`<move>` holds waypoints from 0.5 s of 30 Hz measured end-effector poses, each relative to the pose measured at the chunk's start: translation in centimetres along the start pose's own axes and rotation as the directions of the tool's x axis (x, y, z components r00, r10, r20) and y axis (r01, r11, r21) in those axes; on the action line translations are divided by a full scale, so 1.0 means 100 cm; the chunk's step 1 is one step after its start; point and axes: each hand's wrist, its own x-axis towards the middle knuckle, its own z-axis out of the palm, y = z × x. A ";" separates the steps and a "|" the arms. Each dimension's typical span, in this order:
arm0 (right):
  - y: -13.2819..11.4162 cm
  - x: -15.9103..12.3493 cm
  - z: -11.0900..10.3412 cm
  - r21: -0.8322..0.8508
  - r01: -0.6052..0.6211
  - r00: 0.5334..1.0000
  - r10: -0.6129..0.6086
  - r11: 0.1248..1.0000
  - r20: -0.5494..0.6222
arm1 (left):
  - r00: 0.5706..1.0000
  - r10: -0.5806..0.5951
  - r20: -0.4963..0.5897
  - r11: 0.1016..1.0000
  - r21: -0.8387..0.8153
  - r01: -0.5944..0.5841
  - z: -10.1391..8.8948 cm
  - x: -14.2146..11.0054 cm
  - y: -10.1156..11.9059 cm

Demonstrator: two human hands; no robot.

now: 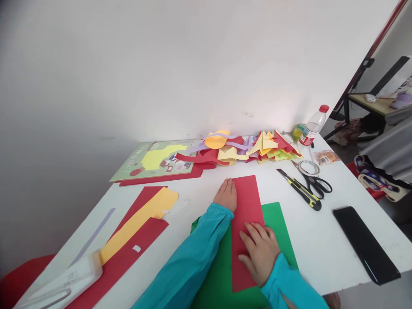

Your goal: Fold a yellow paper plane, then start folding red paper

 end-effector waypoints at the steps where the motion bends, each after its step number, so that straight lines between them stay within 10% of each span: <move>1: 0.005 0.002 -0.003 -0.006 0.020 1.000 -0.020 1.000 0.013 | 1.000 -0.003 0.006 1.000 0.001 0.003 -0.001 0.000 0.001; 15: 0.072 0.113 0.001 -0.120 -0.188 0.982 0.189 0.975 -0.002 | 0.999 0.011 0.040 1.000 0.025 -0.012 -0.007 -0.003 0.007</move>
